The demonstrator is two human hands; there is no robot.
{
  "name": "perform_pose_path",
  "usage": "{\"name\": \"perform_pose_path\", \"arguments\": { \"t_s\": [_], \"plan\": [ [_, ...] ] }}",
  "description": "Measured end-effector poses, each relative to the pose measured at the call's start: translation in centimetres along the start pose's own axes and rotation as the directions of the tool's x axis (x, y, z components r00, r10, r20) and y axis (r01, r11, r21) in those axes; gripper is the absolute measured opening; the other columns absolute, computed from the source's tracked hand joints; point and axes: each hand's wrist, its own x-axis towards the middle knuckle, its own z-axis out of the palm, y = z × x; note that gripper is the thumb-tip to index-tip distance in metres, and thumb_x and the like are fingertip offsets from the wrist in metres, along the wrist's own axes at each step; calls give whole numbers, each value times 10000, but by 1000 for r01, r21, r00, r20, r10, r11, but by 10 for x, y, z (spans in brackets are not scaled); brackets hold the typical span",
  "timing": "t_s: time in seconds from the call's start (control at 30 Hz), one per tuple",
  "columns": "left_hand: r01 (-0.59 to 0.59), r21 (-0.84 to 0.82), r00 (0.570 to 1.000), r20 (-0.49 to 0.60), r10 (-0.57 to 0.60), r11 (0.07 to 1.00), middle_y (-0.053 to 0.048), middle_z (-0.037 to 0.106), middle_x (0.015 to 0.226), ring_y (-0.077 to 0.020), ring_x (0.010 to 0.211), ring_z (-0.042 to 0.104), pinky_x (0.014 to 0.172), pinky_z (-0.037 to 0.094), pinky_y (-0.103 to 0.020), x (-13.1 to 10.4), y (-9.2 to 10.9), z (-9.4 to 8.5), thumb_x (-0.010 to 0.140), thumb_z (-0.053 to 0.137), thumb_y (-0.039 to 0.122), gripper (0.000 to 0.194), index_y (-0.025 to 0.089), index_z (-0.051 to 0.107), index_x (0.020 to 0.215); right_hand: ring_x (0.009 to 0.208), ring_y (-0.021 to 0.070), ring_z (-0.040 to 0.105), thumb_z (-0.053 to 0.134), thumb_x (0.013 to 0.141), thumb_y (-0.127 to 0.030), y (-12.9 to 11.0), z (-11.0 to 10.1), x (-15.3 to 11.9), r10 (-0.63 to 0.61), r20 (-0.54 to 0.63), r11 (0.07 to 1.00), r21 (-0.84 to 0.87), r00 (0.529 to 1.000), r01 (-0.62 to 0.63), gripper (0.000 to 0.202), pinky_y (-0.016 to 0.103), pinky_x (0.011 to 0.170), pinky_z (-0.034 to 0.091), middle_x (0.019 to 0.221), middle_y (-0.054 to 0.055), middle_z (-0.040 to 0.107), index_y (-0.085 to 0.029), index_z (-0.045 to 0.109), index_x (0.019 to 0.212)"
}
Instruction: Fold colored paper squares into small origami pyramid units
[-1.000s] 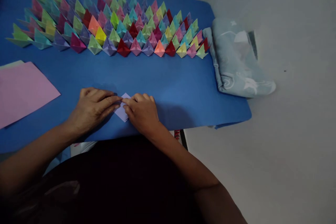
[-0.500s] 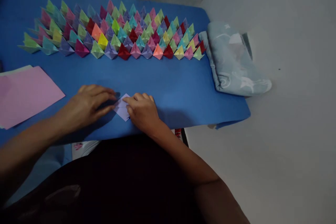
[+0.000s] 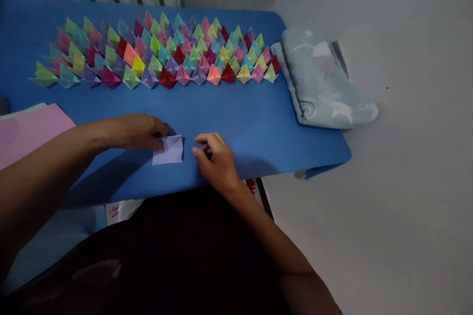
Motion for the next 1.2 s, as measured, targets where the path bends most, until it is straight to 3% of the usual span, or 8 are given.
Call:
{"name": "perform_pose_path", "arguments": {
  "t_s": [0.1, 0.2, 0.33, 0.5, 0.8, 1.07, 1.13, 1.2],
  "plan": [
    [-11, -491, 997, -72, -28, 871, 38, 541, 560, -133, 569, 502, 572, 364, -262, -18, -12, 8, 595, 751, 353, 176, 209, 649, 602, 807, 165, 628, 654, 807, -361, -5, -5, -1, 117, -48, 985, 134, 992, -109, 182, 332, 779, 512, 915, 25, 684, -234, 644, 936],
    [-161, -864, 959, -251, -131, 478, 16, 608, 611, -141, 590, 555, 599, 456, -281, -38, -10, 27, 569, 813, 419, 275, 199, 660, 630, 786, 158, 636, 715, 749, -441, -15, -3, 2, 299, 62, 897, 321, 952, -303, 305, 321, 753, 510, 911, 28, 707, -222, 654, 953],
    [-346, -911, 869, -402, -290, 225, -13, 700, 733, -137, 634, 591, 623, 484, -283, -51, 8, 54, 595, 851, 370, 262, 196, 726, 744, 769, 145, 624, 733, 717, -418, -36, 16, 8, 309, 296, 813, 412, 904, -412, 308, 298, 734, 499, 900, 16, 724, -218, 704, 950],
    [-433, -896, 823, -437, -362, 98, 9, 696, 717, -143, 685, 609, 695, 506, -303, -54, 23, 67, 611, 832, 326, 200, 210, 711, 720, 798, 162, 627, 721, 717, -404, -53, 42, 16, 300, 200, 785, 503, 933, -360, 239, 302, 756, 498, 852, -4, 717, -231, 722, 881],
    [-435, -896, 850, -442, -287, 92, 1, 745, 877, -173, 788, 644, 771, 522, -342, -54, 22, 74, 642, 835, 330, 241, 256, 754, 856, 720, 143, 564, 685, 736, -377, -48, 43, 20, 295, 144, 818, 473, 945, -327, 165, 282, 719, 466, 725, -22, 643, -212, 695, 741],
    [-316, -862, 891, -414, -188, 397, 19, 636, 659, -136, 628, 573, 606, 444, -262, -58, 0, 49, 703, 770, 420, 226, 209, 690, 691, 687, 139, 571, 672, 794, -399, -42, 31, 17, 233, 287, 885, 334, 929, -325, 195, 269, 652, 453, 740, -22, 648, -218, 725, 841],
    [-311, -819, 902, -414, -121, 482, 15, 644, 665, -146, 637, 584, 607, 443, -268, -55, -6, 48, 726, 735, 426, 222, 210, 687, 707, 702, 142, 577, 647, 840, -384, -36, 31, 19, 127, 268, 957, 219, 955, -189, 182, 274, 664, 456, 758, -12, 651, -217, 720, 831],
    [-359, -687, 873, -486, -33, 631, 12, 663, 694, -159, 662, 599, 617, 446, -279, -51, -13, 48, 765, 682, 404, 186, 219, 691, 754, 733, 146, 586, 591, 905, -340, -28, 31, 22, -59, 230, 998, 31, 971, 54, 195, 287, 707, 453, 779, 4, 659, -214, 714, 820]
  ]
}}
